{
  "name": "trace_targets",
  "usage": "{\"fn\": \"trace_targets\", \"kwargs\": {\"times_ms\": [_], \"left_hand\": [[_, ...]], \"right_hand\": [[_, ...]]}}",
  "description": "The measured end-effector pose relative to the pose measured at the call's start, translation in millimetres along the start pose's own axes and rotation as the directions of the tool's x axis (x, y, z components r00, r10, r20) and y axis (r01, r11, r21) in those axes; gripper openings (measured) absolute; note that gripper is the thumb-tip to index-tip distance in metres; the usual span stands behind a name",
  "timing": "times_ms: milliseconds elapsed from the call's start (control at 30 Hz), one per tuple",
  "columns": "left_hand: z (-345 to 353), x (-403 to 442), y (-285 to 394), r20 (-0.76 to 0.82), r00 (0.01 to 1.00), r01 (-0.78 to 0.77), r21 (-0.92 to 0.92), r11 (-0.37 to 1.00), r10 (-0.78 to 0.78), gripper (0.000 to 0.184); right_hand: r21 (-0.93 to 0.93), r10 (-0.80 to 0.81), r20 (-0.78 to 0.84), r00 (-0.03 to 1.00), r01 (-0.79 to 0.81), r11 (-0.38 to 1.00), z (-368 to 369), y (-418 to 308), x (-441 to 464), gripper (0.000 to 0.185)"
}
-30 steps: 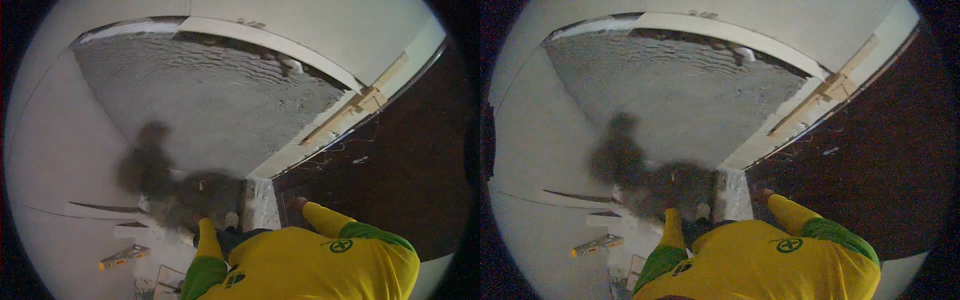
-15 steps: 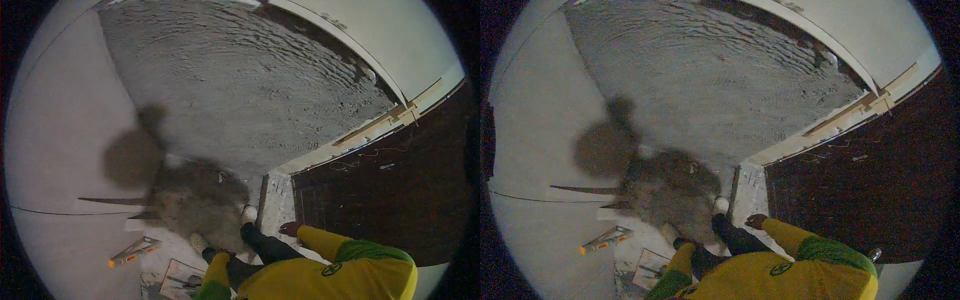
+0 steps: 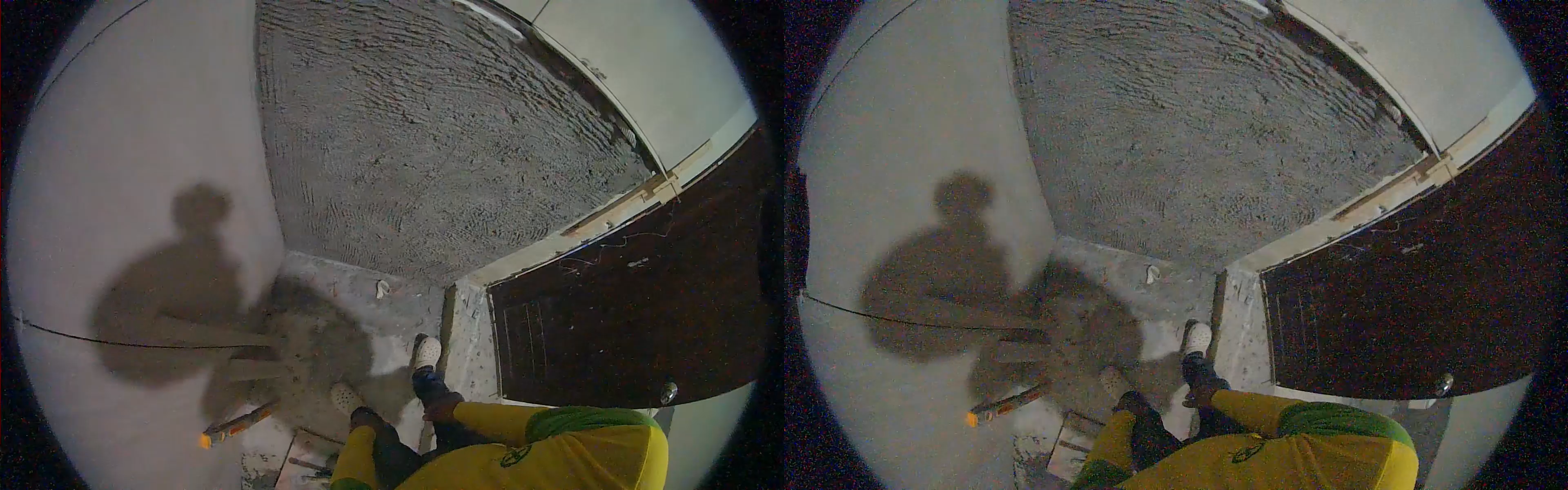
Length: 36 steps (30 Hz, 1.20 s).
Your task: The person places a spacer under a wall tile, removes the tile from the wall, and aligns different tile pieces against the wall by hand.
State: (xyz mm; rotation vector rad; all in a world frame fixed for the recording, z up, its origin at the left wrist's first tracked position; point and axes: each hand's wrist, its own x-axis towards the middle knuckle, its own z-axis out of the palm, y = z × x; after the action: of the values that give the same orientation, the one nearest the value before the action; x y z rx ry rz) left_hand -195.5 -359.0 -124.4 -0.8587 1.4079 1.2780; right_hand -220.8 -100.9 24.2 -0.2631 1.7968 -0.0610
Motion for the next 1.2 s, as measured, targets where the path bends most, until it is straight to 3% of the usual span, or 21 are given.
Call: {"fn": "trace_targets", "kwargs": {"times_ms": [167,200,367,433,567,833,1067,1200], "left_hand": [[-12.0,5.4,-3.9,0.046,0.999,-0.008,0.038,0.999,0.006,0.036],[-14.0,6.3,-2.0,0.057,0.998,-0.010,0.052,0.999,0.007,0.036],[-17.5,6.3,10.8,0.104,0.994,-0.036,0.145,0.989,0.021,0.037],[-20.7,4.1,18.8,0.112,0.993,-0.047,0.189,0.981,0.026,0.037],[-28.1,-9.9,43.2,0.118,0.992,-0.071,0.274,0.959,0.040,0.038],[-34.8,-63.9,129.5,0.119,0.984,-0.175,0.452,0.875,0.135,0.039],[-22.4,-129.4,216.1,0.122,0.946,-0.318,0.538,0.780,0.302,0.040],[-6.5,-174.2,268.1,0.126,0.891,-0.429,0.550,0.717,0.436,0.041]], "right_hand": [[-0.240,-0.237,-0.316,0.918,0.165,0.957,5.3,-14.9,-14.6,0.042],[-0.230,-0.224,-0.322,0.920,0.154,0.961,7.8,-16.5,-14.1,0.042],[-0.211,-0.261,0.075,0.962,0.272,0.939,1.7,1.4,24.4,0.054],[-0.172,-0.222,0.078,0.972,0.232,0.957,-3.7,-4.7,20.7,0.052],[0.000,-0.085,-0.091,0.992,0.086,0.996,-13.3,-16.3,2.2,0.049],[0.255,0.041,-0.228,0.973,0.019,0.967,-13.5,-0.7,-40.2,0.043],[0.351,0.091,-0.257,0.962,0.005,0.936,15.2,54.3,-74.1,0.042],[0.308,0.109,-0.291,0.950,-0.015,0.951,36.3,103.1,-80.8,0.042]]}}
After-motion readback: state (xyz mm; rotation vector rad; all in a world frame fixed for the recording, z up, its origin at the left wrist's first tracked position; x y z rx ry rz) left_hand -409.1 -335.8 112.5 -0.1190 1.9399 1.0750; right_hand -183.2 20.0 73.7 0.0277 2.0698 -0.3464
